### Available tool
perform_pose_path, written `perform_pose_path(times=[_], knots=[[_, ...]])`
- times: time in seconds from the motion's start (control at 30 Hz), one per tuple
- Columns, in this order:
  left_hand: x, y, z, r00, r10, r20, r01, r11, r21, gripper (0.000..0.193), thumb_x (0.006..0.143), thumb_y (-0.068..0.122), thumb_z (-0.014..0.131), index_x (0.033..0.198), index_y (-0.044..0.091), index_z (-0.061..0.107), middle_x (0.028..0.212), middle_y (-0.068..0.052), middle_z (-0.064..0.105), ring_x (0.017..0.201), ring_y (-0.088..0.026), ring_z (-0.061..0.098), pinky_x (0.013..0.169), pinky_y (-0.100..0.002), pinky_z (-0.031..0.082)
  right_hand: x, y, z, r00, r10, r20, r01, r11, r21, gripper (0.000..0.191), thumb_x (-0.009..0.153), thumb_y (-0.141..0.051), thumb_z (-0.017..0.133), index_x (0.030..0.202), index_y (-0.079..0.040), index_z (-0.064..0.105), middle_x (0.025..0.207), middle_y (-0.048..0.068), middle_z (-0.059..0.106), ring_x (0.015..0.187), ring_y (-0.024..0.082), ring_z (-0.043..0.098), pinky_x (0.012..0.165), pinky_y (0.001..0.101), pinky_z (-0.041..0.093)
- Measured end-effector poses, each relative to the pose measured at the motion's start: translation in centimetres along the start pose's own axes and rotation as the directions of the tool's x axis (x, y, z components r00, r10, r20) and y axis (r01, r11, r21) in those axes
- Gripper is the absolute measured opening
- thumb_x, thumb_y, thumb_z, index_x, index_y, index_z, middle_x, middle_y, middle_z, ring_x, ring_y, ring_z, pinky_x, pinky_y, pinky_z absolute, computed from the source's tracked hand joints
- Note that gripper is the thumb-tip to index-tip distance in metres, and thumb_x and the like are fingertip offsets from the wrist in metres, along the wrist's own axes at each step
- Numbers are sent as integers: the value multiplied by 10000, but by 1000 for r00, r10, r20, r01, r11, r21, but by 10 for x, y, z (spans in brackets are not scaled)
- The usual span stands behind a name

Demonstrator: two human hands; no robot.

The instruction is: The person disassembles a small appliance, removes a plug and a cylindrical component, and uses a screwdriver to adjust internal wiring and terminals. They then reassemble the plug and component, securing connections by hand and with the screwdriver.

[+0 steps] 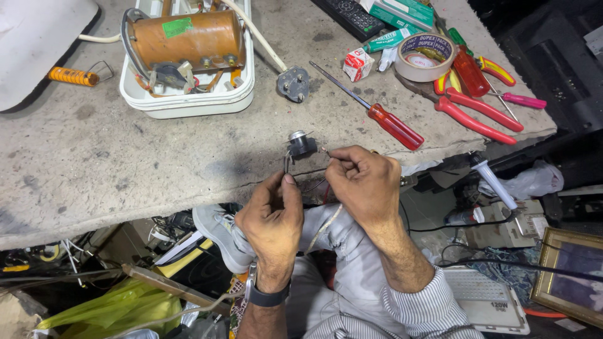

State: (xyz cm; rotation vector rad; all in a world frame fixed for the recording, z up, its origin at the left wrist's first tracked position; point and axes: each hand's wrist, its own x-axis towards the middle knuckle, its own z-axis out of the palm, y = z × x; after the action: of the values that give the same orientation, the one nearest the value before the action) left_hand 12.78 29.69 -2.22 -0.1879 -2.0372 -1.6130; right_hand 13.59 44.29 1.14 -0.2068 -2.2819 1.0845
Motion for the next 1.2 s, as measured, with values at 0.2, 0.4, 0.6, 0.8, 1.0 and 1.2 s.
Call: perform_pose_path(times=[0.2,0.4,0.6,0.8,1.0,1.2], knots=[[-3,1,2,998,-64,16,64,998,1,180,930,119,754,1045,-18,733,717,-62,745,638,-81,697,601,-230,544,8,-5,-3,1000,25,-13,-26,999,-21,195,858,-114,715,1002,5,772,713,62,754,602,61,719,572,221,565],[-3,-1,4,1000,16,-11,-16,1000,-27,171,945,107,751,1062,-16,724,771,-62,752,682,-77,714,630,-227,562,15,-9,-5,998,49,34,-47,998,-51,196,841,-131,720,981,-8,781,667,58,745,574,68,704,554,234,541],[-3,-3,3,1000,28,-5,-28,1000,-10,165,943,96,749,1062,-16,723,763,-70,748,678,-96,719,627,-235,565,17,-7,-4,998,1,57,3,997,-83,177,833,-117,725,963,-18,793,671,55,743,583,47,695,565,229,535],[-2,-3,3,998,68,-13,-68,997,-28,164,952,83,746,1074,-20,711,791,-76,752,700,-104,730,642,-240,576,17,-3,-3,998,1,65,2,999,-47,174,846,-117,729,978,-23,791,689,44,748,603,35,689,573,216,539],[-2,-3,2,998,67,1,-67,998,-17,158,947,79,747,1065,-22,720,773,-80,745,664,-107,709,606,-240,555,15,-2,-4,997,8,79,-5,999,-42,171,851,-110,737,986,-20,792,673,32,738,598,24,664,561,211,524],[-1,-4,-1,991,133,-23,-134,991,-25,159,972,83,734,1097,-15,719,835,-84,761,742,-101,738,652,-237,577,14,-3,-4,994,54,98,-54,999,-7,187,861,-107,744,1018,-16,789,675,2,726,595,2,622,544,199,504]])
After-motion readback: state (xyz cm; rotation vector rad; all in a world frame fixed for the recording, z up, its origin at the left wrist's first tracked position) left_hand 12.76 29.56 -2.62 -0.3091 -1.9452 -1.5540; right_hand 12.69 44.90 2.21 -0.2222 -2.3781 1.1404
